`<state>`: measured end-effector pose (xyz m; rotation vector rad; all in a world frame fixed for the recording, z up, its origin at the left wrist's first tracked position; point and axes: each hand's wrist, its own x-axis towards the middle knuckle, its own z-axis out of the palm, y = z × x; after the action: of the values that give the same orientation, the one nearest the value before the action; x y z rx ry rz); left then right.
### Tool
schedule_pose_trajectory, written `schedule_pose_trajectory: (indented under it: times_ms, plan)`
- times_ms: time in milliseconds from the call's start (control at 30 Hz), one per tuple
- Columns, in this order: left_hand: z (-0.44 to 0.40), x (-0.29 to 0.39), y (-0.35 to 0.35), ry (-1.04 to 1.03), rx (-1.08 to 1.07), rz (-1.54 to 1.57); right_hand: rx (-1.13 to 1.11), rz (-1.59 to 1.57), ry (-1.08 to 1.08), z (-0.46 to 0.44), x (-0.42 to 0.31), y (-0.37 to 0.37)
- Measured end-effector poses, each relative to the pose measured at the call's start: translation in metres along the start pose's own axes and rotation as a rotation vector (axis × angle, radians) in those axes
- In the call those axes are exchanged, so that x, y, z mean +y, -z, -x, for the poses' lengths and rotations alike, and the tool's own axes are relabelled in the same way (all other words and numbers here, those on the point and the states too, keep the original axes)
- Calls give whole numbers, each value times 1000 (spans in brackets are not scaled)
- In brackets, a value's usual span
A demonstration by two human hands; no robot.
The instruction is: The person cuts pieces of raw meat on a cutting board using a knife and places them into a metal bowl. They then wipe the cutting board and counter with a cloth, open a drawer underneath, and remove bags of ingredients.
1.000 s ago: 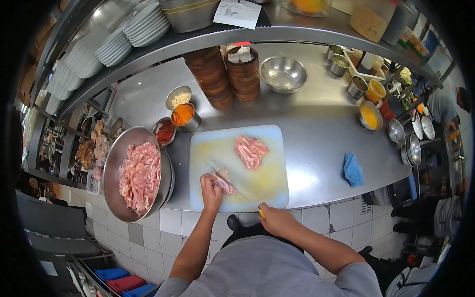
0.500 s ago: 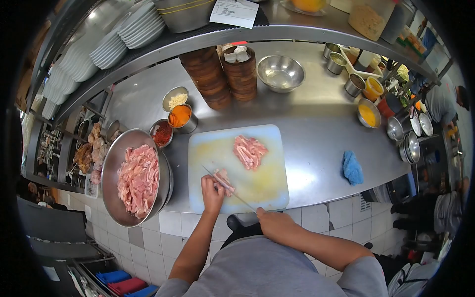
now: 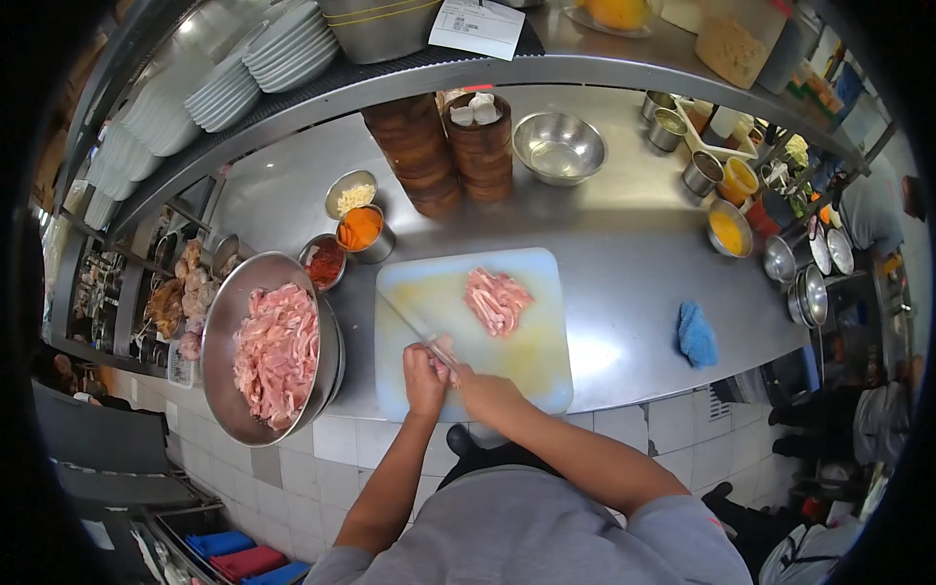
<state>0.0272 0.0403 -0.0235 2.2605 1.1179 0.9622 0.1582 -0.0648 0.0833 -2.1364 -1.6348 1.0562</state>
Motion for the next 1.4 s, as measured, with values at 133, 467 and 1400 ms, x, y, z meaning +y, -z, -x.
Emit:
schedule_pose_trajectory:
  times_ms: [133,467,1400]
  plan:
    - [1,3,1,37,19,18,-185,47,-114,71,25,4]
    - [-1,-3,3,-22,8,56,54,-7,40,-16,30,-36]
    - [3,-6,2,78,108,69,-162,104,-124,81,76,-22]
